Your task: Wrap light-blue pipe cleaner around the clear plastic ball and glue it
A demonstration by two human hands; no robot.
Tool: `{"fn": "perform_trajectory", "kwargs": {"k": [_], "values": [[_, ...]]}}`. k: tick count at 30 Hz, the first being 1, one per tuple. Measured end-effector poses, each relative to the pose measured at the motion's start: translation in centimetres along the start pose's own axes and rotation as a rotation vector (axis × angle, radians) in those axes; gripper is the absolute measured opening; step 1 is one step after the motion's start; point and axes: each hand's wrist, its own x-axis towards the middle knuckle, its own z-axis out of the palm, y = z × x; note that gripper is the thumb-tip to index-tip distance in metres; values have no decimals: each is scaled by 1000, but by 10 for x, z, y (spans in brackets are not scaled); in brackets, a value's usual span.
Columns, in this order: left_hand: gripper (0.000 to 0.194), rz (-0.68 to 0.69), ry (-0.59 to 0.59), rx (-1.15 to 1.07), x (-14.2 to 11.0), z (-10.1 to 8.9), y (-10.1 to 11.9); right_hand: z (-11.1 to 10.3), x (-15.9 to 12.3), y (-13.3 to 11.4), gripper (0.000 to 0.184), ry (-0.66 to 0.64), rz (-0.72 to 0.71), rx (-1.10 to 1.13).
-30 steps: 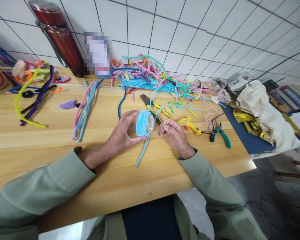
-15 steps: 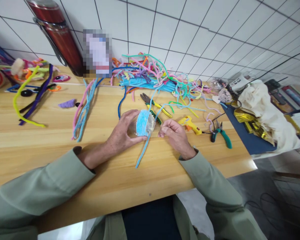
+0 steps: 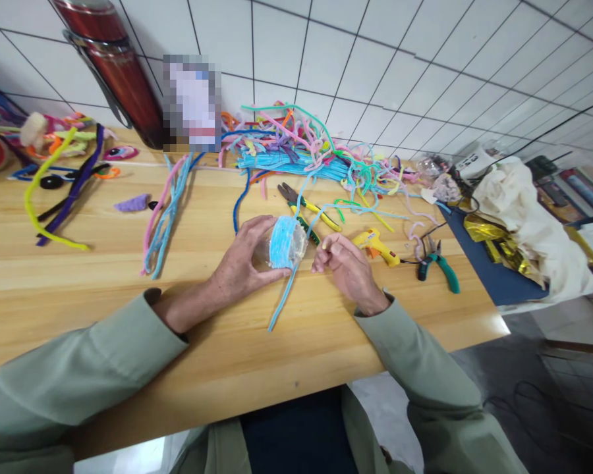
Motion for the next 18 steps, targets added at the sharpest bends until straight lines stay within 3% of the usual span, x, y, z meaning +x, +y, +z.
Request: {"fn": "perform_trajectory", "kwargs": {"k": [9,18], "values": [[99,25,11,0,0,1,-1,-3,3,4,11,24,-73,-103],[101,6,-20,-15,-1,-1,1,-4,4,6,11,16,-89,-137]]}}
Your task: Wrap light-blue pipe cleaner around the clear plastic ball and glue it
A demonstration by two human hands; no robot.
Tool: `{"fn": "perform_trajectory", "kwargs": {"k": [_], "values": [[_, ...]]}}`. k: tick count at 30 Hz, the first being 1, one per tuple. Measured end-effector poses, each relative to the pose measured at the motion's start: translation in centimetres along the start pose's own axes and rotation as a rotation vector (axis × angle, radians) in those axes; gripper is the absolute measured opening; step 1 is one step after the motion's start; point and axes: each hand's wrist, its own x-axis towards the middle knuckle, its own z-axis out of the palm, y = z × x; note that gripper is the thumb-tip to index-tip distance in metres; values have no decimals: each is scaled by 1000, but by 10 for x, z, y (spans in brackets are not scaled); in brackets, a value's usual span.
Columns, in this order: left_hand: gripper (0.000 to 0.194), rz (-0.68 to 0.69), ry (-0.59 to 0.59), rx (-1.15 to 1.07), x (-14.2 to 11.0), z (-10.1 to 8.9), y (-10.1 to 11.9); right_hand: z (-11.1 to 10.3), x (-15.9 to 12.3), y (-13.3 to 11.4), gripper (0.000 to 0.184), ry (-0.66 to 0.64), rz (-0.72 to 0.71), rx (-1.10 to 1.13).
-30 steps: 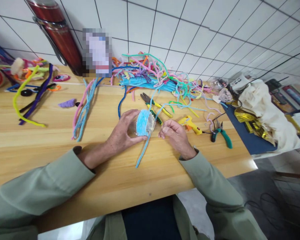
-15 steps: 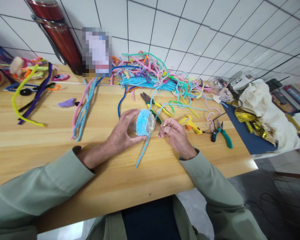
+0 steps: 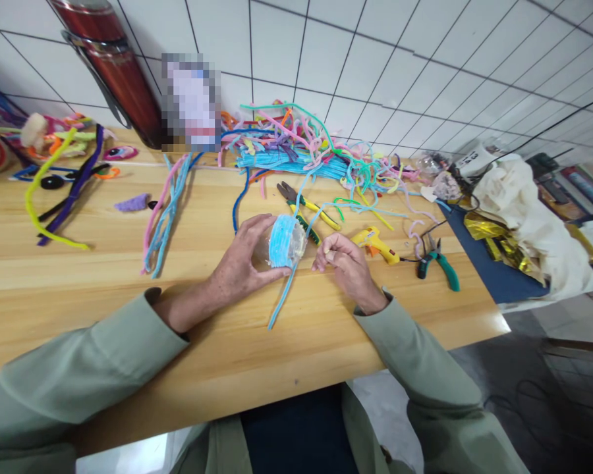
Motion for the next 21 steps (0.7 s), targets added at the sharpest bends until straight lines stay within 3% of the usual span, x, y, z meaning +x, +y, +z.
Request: {"fn": "perform_trajectory", "kwargs": {"k": [8,14,21], "values": [[114,-53,-25,-85,-7,-1,-1,-3,1,2,13,-27,-9,7],[102,17,40,4,-5,-5,2,-4,2,5,9,-14,-49,-22],[86,10,108,78,-4,-8,5,-2,1,1,5,-9,-44,90]]}}
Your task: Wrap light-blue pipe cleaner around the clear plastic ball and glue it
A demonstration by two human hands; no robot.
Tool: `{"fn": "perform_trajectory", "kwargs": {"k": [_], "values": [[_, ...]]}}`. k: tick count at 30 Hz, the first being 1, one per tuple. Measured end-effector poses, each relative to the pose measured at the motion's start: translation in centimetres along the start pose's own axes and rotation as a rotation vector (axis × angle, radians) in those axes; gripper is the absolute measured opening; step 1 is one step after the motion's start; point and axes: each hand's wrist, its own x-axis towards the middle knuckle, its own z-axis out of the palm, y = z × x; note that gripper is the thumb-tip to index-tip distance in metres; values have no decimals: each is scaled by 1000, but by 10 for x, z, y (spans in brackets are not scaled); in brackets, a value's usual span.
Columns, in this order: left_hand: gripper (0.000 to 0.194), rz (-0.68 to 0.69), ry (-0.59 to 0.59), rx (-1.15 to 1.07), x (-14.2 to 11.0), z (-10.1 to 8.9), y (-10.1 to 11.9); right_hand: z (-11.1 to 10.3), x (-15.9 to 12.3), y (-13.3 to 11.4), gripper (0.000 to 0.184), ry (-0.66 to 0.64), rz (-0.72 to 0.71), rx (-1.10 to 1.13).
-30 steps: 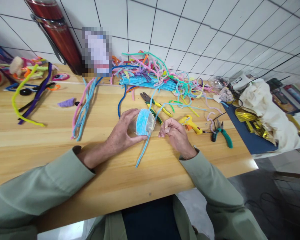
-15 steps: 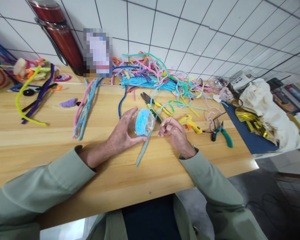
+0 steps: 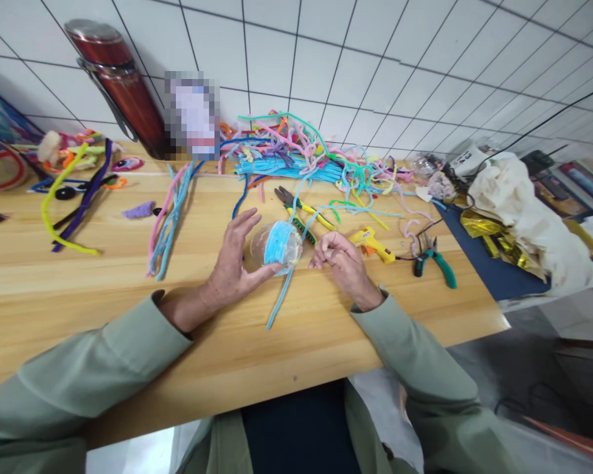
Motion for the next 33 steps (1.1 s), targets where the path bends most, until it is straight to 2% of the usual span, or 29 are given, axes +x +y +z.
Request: {"fn": "perform_trajectory", "kwargs": {"k": [4,7,10,12,13,16,18,22,33], "values": [[83,3,-6,29,2,-3,1,1,-1,-1,5,-4,-6,-39],[76,3,60,65,5,-8,11,0,0,1,11,-13,-11,-80],[47,15,143,1,6,-14,37,-2,-2,0,16,-34,-59,-109],[18,-35,36,-206,5,-15,60,-2,-6,-4,19,-48,-105,-149],[13,-158,-25,-308,4,-16,71,-1,-9,-7,21,-55,-130,-186],[30,-492,-180,-586,4,-15,98,5,-20,-18,24,-102,-245,-350],[32,-587,-215,-694,6,-15,109,10,-26,-24,24,-174,-352,-450],[28,-593,-209,-716,9,-16,116,19,-32,-30,28,-287,-488,-551],[22,-579,-223,-582,8,-18,108,23,-30,-31,38,-328,-641,-678]]}}
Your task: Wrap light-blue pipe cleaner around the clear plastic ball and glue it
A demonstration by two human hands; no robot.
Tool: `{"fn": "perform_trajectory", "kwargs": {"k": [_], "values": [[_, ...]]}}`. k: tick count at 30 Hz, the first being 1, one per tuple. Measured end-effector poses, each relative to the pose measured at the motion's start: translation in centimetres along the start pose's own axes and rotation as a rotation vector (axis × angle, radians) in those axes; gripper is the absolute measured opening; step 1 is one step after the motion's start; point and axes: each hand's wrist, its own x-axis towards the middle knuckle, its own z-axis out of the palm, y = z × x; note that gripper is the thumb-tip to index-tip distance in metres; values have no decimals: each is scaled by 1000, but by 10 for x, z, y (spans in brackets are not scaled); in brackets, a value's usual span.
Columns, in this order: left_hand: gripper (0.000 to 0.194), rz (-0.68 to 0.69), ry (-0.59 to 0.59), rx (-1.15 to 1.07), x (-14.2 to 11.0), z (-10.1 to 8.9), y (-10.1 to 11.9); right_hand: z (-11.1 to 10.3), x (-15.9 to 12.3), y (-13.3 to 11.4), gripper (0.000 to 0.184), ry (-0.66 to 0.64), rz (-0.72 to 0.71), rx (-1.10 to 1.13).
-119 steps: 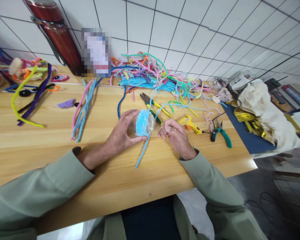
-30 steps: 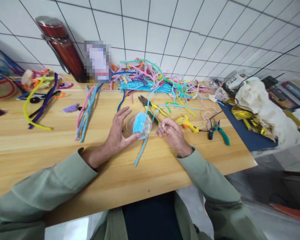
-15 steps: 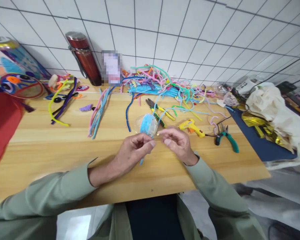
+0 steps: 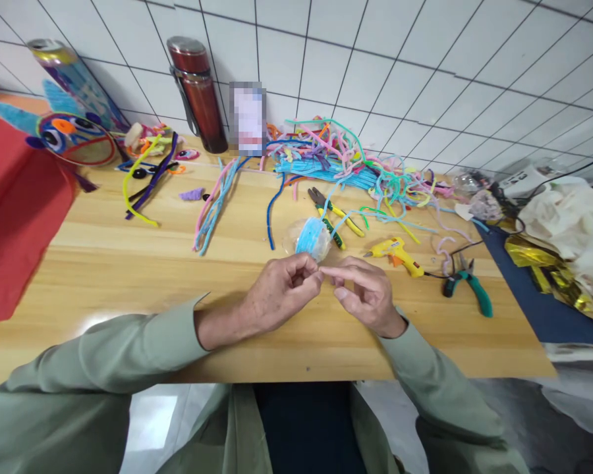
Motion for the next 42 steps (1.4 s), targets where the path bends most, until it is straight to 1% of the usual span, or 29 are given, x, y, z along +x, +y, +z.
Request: {"fn": "perform_trajectory", "kwargs": {"k": [3,7,11,14,18,24,26,28,32,39,42], "values": [[19,19,2,8,0,1,0,1,0,0,38,-1,-23,-17],[15,41,0,51,-1,1,-2,3,0,0,36,3,-19,-14],[11,108,15,135,-1,1,-5,4,1,1,30,11,-6,-12],[10,176,16,175,0,1,-6,5,1,2,23,21,42,22],[12,234,18,176,0,0,-7,7,-1,5,15,38,159,122],[11,167,-10,139,0,-1,-5,10,-6,12,15,56,345,395],[10,145,-11,116,0,0,-4,10,-7,13,14,59,373,442],[10,121,-8,96,0,0,-3,10,-8,14,14,62,386,434],[15,79,-19,69,2,0,-3,8,-4,11,16,46,345,323],[15,59,-44,46,3,-2,-3,7,0,6,15,40,163,96],[17,52,-51,27,2,-2,-3,8,0,7,17,48,120,81]]}}
